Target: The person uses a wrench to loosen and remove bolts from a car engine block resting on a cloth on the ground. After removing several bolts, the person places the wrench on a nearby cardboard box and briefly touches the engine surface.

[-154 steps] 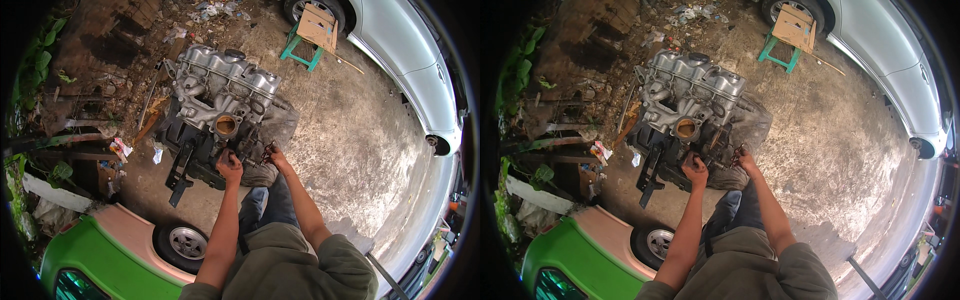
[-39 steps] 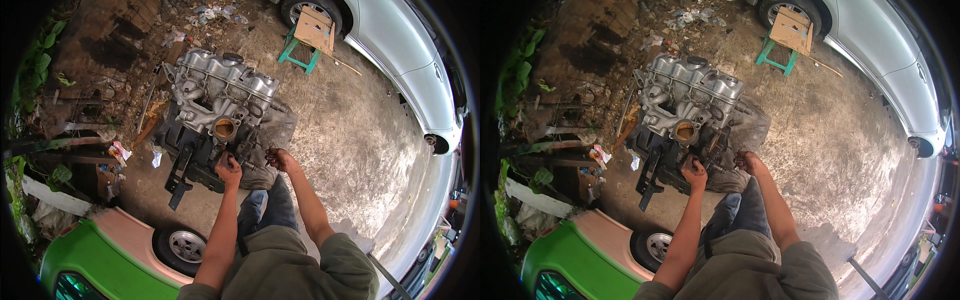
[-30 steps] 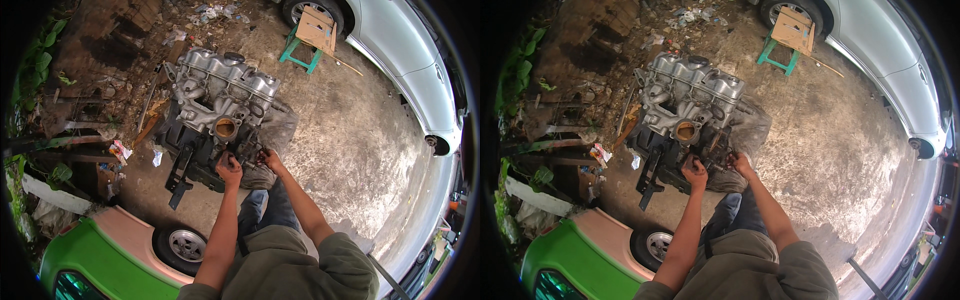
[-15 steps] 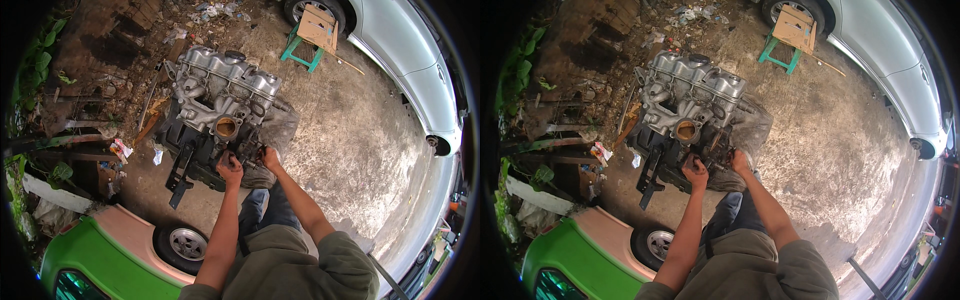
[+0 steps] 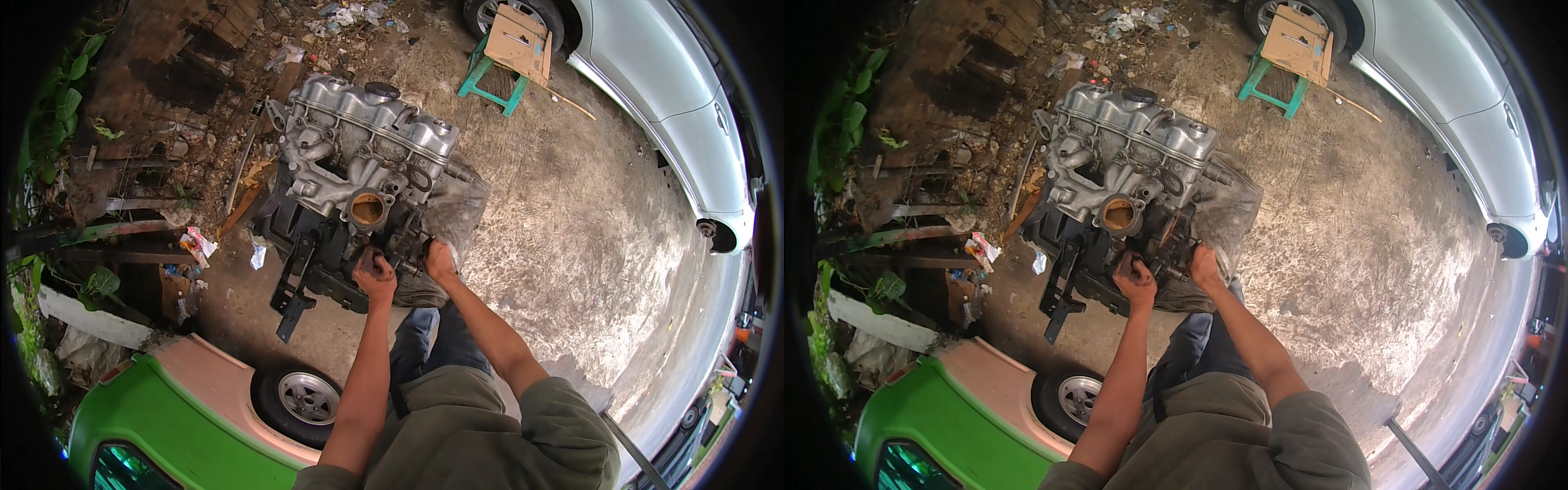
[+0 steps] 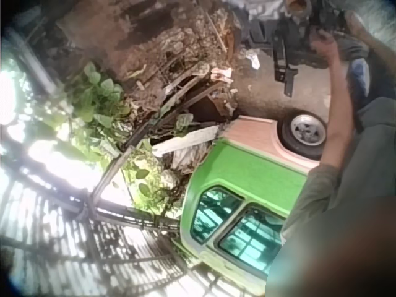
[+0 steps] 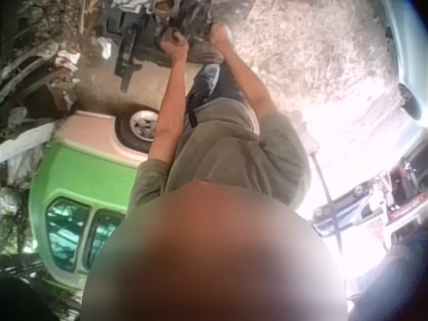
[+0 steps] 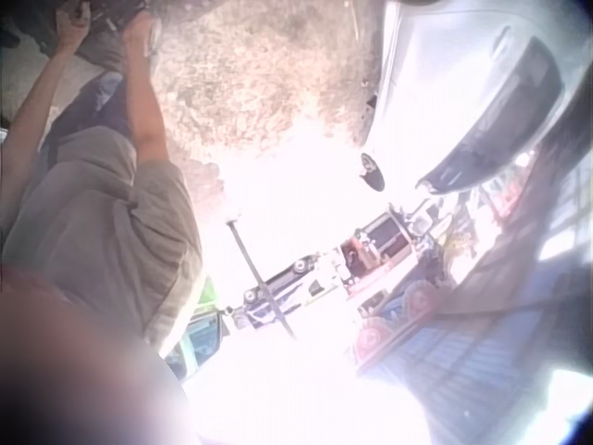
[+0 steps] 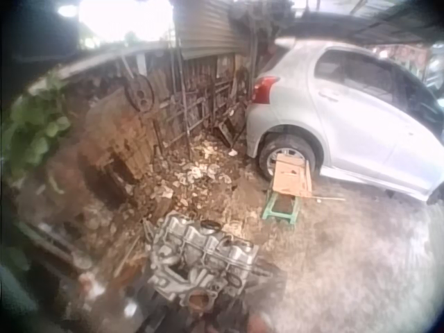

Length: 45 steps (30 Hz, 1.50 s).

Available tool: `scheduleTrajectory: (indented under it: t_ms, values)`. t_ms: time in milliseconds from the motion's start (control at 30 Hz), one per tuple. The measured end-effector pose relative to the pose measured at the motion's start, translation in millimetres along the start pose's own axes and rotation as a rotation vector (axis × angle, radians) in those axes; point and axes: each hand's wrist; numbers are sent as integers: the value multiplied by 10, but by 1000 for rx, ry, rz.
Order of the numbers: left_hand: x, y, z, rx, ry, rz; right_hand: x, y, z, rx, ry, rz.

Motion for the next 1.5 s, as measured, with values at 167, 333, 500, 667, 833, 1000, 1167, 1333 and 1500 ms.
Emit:
scheduleTrajectory:
  t_ms: [167, 333, 500, 667, 833, 1000, 1167, 1333, 1500]
  values:
    - [20, -3, 6, 36, 45, 3, -30, -23, -16, -44, 6, -24]
    - [14, -9, -6, -44, -66, 11, -23, -39, -30, -81, 63, -33]
    - [10, 16, -11, 30, -7, -26, -21, -28, -23, -78, 106, 65]
    - [-11, 42, -3, 29, -1, -69, -55, -313, -2, -256, -64, -10]
    - [-29, 10, -2, 0, 13, -41, -8, -900, 117, -846, 110, 967]
    - [8, -9, 13, 33, 39, -57, 190, -851, 76, -844, 522, 2316]
    - [-22, 34, 3, 61, 50, -3, 252, -745, 22, -873, 449, 2435]
    - [-111, 66, -19, -91, -112, -60, 195, -657, -110, -544, 286, 1538]
    - [-61, 27, -18, -8, 6, 28, 317, -137, -46, -448, 156, 1239]
Point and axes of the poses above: each hand's wrist, its own z-axis towards the middle knuckle, its own y-axis out of the palm, x = y × z, and after that the axes turned 11 degrees about -x, right-handed
